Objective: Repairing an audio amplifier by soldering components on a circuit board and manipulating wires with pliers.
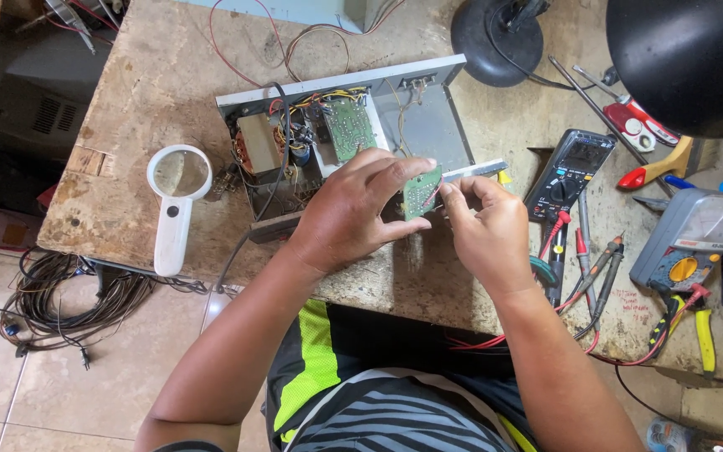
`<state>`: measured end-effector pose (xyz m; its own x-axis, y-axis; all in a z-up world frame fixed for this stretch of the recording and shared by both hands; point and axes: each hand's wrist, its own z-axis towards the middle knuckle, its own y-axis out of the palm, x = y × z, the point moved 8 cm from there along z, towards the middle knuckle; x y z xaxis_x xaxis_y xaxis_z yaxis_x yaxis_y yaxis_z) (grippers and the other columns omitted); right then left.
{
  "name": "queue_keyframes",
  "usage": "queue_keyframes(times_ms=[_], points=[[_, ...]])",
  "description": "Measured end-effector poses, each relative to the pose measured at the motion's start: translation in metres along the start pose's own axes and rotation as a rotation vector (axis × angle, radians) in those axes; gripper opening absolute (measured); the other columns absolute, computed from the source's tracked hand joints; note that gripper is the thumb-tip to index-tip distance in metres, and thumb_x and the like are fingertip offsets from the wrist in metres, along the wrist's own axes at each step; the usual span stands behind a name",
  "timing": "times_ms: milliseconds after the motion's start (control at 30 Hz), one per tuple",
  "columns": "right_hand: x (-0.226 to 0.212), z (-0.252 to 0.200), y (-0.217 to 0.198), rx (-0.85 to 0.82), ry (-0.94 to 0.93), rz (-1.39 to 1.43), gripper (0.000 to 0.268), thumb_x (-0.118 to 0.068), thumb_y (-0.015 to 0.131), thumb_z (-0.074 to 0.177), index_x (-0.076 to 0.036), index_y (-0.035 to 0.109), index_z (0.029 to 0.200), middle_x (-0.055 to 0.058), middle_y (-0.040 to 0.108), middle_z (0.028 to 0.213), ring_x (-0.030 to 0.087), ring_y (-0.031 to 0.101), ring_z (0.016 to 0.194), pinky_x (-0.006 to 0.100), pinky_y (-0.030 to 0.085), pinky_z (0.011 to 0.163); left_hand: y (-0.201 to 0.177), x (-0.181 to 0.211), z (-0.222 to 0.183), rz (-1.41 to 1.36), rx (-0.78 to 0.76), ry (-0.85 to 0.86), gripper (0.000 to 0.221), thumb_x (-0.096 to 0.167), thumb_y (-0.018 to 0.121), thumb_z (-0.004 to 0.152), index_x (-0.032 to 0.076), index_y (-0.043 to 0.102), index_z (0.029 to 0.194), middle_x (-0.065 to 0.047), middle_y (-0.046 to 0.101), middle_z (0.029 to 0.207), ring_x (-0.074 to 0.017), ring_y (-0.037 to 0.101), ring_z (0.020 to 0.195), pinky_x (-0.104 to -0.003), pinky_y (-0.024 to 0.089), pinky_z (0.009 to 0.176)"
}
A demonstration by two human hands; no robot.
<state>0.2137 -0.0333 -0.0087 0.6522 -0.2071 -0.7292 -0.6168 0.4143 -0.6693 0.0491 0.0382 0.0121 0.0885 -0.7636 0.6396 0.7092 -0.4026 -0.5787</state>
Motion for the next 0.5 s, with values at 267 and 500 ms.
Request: queue_keyframes(times_ms=[267, 500], points=[[0.009, -0.012, -0.006, 0.103, 0.028, 0.099, 0.015, -0.010, 0.068, 0.101, -0.001, 0.071, 0.090, 0.014, 0.064, 0.068, 0.021, 0.072, 0.074, 0.036, 0.058, 0.056, -0.002, 0.002, 0.004, 0.029, -0.021, -0.005, 0.071, 0.030, 0.089, 0.084, 0.017, 0.052, 0.143, -0.011, 0.071, 0.102, -0.0328, 0.067, 0.112, -0.051, 0.058, 0.095], [0.042, -0.044, 0.016, -0.191, 0.056, -0.305, 0.017, -0.024, 0.067, 0.092, -0.011, 0.078, 0.096, 0.016, 0.075, 0.086, 0.038, 0.073, 0.090, 0.048, 0.058, 0.076, -0.002, 0.003, -0.004, 0.059, 0.038, 0.056, 0.068, 0.033, 0.093, 0.078, 0.018, 0.061, 0.136, -0.006, 0.072, 0.115, -0.0298, 0.068, 0.113, -0.045, 0.055, 0.101]])
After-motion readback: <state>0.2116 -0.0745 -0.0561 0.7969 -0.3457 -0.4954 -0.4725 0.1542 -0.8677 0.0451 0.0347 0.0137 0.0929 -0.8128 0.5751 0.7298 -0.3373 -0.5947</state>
